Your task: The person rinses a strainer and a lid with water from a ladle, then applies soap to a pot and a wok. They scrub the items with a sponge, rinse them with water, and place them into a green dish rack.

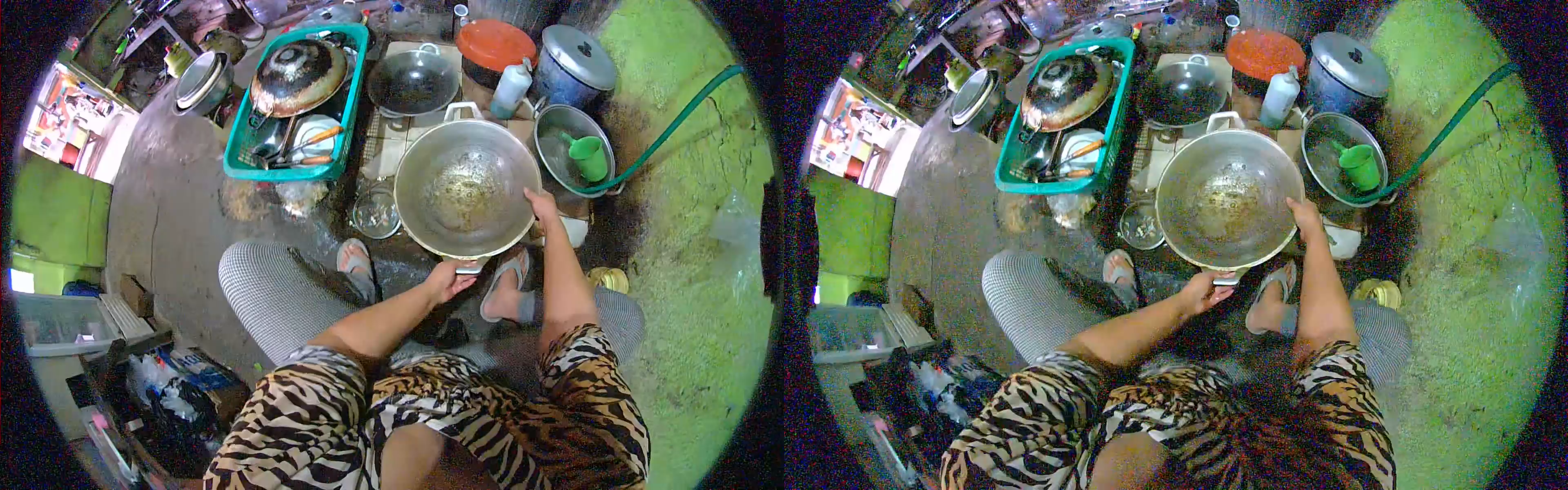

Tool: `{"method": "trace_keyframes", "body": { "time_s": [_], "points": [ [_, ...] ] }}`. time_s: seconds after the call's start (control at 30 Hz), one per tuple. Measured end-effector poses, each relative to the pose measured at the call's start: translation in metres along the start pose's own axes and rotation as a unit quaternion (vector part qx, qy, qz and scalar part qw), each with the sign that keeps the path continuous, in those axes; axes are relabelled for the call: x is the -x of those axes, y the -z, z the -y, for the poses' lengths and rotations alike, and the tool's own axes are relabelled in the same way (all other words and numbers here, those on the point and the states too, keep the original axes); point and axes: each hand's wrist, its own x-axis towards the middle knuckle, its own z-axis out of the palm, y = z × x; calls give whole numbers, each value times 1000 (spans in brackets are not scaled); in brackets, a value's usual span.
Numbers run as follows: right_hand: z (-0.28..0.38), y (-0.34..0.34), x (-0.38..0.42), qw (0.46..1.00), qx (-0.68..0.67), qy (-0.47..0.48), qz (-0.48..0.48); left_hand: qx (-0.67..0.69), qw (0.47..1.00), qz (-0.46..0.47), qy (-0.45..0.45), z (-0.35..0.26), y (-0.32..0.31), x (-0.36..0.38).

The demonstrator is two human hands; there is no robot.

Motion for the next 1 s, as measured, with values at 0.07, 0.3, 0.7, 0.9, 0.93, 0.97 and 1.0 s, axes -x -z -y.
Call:
{"method": "trace_keyframes", "body": {
  "time_s": [0.07,0.3,0.7,0.9,0.93,0.97,1.0],
  "points": [
    [-10,-3,1,998,45,27,-16,-41,998,13,41,9,22,-9],
    [-9,-36,-15,983,156,84,-40,-85,993,18,78,19,62,-35],
    [124,-221,28,812,551,191,-8,-13,995,-64,74,-6,94,-48],
    [167,-267,64,784,584,210,-3,53,993,38,99,-23,75,-44],
    [169,-264,67,784,583,213,11,55,991,53,112,-25,70,-41],
    [171,-260,70,783,583,215,26,54,991,56,113,-26,70,-40],
    [168,-257,68,783,584,214,23,55,984,90,141,-25,74,-43]
  ]
}}
